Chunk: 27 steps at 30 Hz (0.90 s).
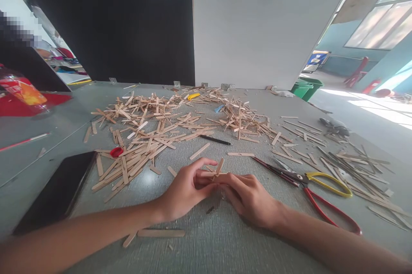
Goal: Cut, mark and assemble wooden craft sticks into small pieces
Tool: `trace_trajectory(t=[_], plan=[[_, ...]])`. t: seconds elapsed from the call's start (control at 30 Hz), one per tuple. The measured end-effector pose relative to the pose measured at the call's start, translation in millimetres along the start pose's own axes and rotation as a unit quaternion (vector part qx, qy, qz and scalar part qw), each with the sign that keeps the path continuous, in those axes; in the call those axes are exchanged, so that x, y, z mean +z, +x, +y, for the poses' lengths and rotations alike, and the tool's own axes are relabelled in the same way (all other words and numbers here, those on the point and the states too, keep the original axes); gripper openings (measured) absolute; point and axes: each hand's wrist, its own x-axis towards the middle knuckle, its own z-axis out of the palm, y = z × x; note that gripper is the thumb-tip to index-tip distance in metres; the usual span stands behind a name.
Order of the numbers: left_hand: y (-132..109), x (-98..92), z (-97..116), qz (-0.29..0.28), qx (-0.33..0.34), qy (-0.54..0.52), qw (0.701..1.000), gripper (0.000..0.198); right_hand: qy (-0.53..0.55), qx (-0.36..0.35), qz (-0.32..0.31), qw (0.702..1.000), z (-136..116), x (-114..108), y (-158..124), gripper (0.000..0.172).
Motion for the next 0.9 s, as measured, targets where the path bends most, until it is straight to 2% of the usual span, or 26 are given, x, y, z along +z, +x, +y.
trace_trajectory(t=[0.2, 0.43, 0.53, 0.73, 0.83, 0.9], plan=[[2.3, -0.7, 2.6, 0.013, -0.038, -0.058, 0.997, 0.05, -0.021, 0.096, 0.043, 0.994, 1.3, 3.3, -2.6, 0.017], [5.6, -2.3, 6.2, 0.022, -0.02, -0.07, 0.997, 0.048, -0.009, 0.158, 0.038, 0.987, 2.7, 5.7, -1.2, 0.01], [5.2, -2.9, 6.9, 0.019, -0.019, -0.071, 0.997, 0.052, 0.019, 0.164, 0.028, 0.986, 2.6, 5.0, 0.1, 0.009], [4.2, -2.3, 10.2, 0.034, -0.013, -0.088, 0.995, 0.09, 0.034, 0.155, 0.011, 0.987, 0.4, 2.3, 1.3, 0.008], [4.6, -2.1, 9.7, 0.042, -0.011, -0.086, 0.995, 0.09, 0.032, 0.152, 0.006, 0.988, 0.3, 2.2, 1.6, 0.009], [5.0, -2.6, 8.3, 0.045, -0.008, -0.078, 0.996, 0.079, 0.033, 0.152, 0.013, 0.988, 1.1, 2.6, 1.7, 0.01]])
